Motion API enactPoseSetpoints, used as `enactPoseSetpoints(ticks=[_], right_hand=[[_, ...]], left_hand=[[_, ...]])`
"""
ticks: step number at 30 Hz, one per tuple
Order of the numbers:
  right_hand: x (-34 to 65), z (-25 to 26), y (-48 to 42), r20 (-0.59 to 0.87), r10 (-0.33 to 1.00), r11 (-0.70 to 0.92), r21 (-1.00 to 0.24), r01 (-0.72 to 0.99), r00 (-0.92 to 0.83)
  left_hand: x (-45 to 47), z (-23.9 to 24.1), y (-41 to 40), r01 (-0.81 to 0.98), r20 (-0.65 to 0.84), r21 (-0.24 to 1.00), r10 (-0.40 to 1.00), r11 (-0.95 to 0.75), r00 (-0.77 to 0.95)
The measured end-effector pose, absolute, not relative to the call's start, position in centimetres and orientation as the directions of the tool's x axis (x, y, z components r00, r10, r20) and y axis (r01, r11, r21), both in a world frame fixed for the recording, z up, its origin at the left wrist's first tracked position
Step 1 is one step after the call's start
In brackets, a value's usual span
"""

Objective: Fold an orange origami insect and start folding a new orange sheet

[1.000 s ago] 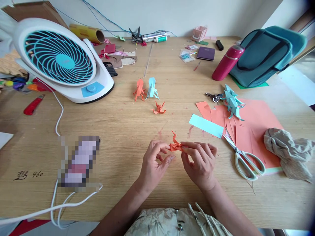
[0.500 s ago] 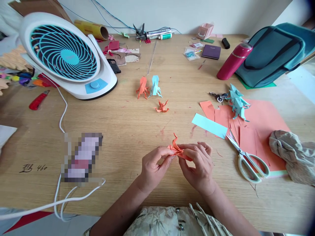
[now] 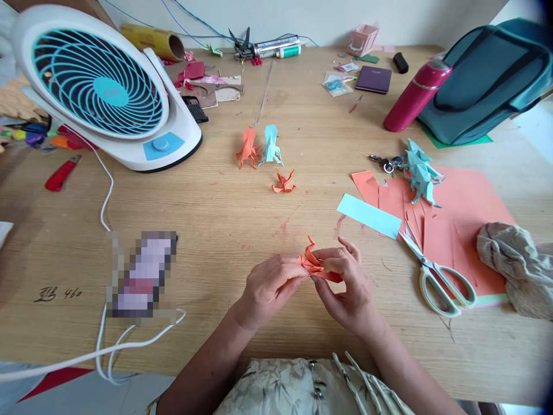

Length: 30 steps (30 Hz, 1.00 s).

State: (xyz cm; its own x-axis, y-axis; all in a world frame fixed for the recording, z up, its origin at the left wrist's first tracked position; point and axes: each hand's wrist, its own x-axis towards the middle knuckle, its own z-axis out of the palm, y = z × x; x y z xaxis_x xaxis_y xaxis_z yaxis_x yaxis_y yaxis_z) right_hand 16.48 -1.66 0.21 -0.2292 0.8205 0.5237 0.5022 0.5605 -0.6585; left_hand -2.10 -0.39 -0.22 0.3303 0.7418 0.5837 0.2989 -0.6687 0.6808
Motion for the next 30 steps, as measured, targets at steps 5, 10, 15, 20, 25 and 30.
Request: enactPoseSetpoints(ticks=[5, 10, 15, 20, 25, 30], right_hand=[[16.7, 0.1, -1.5, 0.484, 0.848, 0.527, -0.734, 0.429, -0.214], [16.8, 0.1, -1.5, 0.374, 0.905, 0.422, -0.846, 0.325, -0.203], [16.7, -0.2, -1.4, 0.261, 0.948, 0.287, -0.947, 0.14, -0.182], [16.4, -0.4, -1.5, 0.18, 0.971, 0.188, -0.982, 0.036, -0.158], [16.1, -0.4, -1.5, 0.174, 0.975, 0.179, -0.983, 0.03, -0.138], [16.1, -0.6, -1.5, 0.194, 0.969, 0.202, -0.978, 0.042, -0.155]], left_hand=[[-2.0, 0.0, -0.3, 0.291, 0.576, 0.699, 0.755, -0.654, 0.313], [-1.8, 0.3, -0.2, 0.288, 0.556, 0.724, 0.778, -0.626, 0.292], [-1.7, 0.8, -0.2, 0.28, 0.519, 0.758, 0.805, -0.589, 0.289], [-1.6, 1.1, -0.3, 0.292, 0.486, 0.782, 0.832, -0.551, 0.268], [-1.3, 1.1, -0.5, 0.255, 0.378, 0.871, 0.904, -0.42, 0.198], [-1.0, 1.3, -0.5, 0.179, 0.255, 0.943, 0.955, -0.28, 0.152]])
